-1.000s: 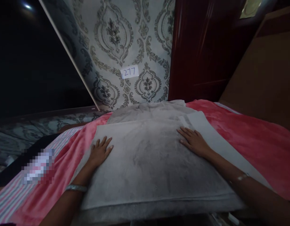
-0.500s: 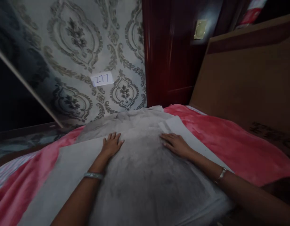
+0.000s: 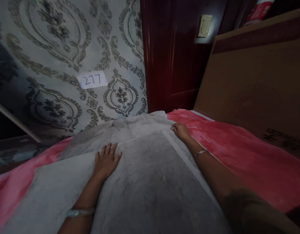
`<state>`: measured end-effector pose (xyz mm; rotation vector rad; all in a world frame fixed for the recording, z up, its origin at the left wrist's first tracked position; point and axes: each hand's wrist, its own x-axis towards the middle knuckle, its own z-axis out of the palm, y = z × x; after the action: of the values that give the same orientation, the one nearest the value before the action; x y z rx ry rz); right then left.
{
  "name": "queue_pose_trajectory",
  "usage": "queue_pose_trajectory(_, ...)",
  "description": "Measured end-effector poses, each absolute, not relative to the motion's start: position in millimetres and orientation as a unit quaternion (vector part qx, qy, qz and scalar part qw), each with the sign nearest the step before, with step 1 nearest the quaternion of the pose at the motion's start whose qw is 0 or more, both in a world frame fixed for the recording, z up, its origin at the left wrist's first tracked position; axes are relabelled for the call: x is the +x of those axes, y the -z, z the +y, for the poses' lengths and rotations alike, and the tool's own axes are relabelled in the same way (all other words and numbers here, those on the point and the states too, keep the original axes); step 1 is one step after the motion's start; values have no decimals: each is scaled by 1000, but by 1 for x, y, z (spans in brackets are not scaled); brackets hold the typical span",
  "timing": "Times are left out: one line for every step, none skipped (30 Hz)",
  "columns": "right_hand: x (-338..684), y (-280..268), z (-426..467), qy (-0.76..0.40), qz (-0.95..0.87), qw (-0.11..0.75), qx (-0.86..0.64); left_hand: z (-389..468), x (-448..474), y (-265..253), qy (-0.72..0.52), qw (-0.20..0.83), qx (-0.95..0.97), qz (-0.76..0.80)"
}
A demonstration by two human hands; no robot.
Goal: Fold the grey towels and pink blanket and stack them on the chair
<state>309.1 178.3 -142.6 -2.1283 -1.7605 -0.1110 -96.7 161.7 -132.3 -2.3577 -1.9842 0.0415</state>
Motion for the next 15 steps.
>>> queue_pose_trajectory(310, 147, 179, 42, -624, 193, -756, 163, -97, 132, -19, 29, -760, -649)
queue_pose_trajectory(310, 151, 179, 44, -622, 196, -756, 163, -97, 132, -23, 29, -753, -657)
queue_pose_trajectory(310, 153, 179, 45, -621, 199, -757, 164, -97, 131, -26, 28, -746, -665)
queue_pose_trajectory(309, 154, 179, 47, -618, 201, -758, 164, -97, 131, -28, 27, -739, -673)
queue_pose_trajectory(307, 154, 179, 53, -616, 203, -759, 164, -98, 130, -27, 28, -734, -678)
queue_pose_trajectory(306, 153, 178, 63, -615, 205, -759, 164, -98, 130, -24, 28, -731, -681)
queue_pose_trajectory(306, 152, 176, 73, -617, 207, -756, 164, -99, 130, -20, 29, -730, -682)
queue_pose_trajectory(306, 150, 175, 82, -618, 210, -753, 165, -99, 130, -15, 31, -732, -681)
queue_pose_trajectory(308, 148, 173, 85, -615, 215, -754, 165, -100, 130, -7, 34, -734, -678)
queue_pose_trajectory(311, 146, 171, 81, -608, 220, -759, 165, -101, 131, -1, 37, -735, -677)
queue_pose_trajectory(315, 144, 169, 71, -596, 226, -767, 165, -102, 131, 4, 39, -736, -676)
queue_pose_trajectory(320, 141, 167, 58, -580, 233, -778, 165, -102, 131, 6, 43, -736, -675)
queue_pose_trajectory(326, 139, 165, 46, -565, 240, -788, 165, -103, 131, 7, 46, -737, -674)
queue_pose_trajectory(331, 137, 163, 35, -553, 247, -795, 165, -103, 131, 8, 49, -738, -673)
queue_pose_trajectory(335, 135, 162, 28, -543, 254, -800, 166, -103, 131, 8, 52, -739, -672)
